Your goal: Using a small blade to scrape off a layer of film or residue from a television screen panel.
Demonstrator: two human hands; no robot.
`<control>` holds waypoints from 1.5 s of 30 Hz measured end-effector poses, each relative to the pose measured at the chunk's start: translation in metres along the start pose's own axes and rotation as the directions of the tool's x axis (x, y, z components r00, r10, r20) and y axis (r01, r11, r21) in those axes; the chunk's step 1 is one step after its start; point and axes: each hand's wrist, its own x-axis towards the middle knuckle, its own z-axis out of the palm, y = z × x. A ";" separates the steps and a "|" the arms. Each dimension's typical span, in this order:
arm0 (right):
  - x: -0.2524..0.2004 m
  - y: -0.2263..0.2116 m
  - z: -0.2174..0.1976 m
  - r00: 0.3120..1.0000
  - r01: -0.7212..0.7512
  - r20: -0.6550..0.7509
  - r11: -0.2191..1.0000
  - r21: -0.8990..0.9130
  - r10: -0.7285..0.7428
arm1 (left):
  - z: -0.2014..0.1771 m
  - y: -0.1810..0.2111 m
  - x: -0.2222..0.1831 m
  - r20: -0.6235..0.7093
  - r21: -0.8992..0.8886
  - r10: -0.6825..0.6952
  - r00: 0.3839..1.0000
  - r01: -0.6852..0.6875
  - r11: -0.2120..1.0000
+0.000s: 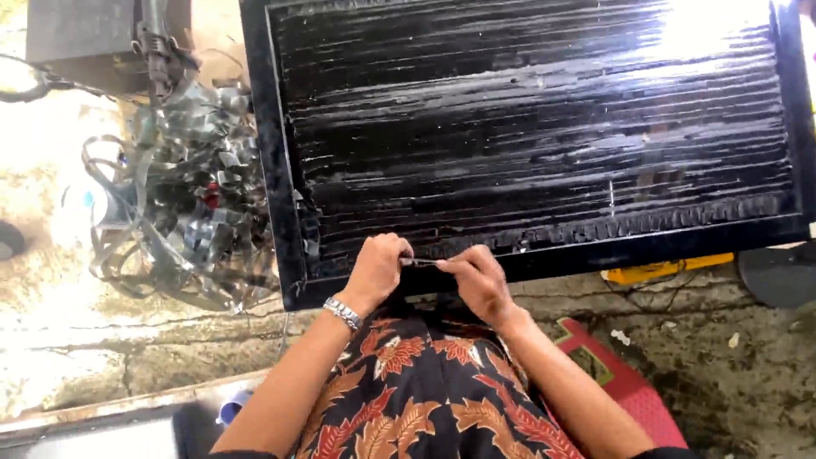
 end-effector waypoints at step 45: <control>0.080 -0.047 0.044 0.770 -0.635 0.133 0.769 0.074 0.624 | -0.084 -0.033 -0.017 -0.503 -0.189 -0.150 0.851 0.060 0.980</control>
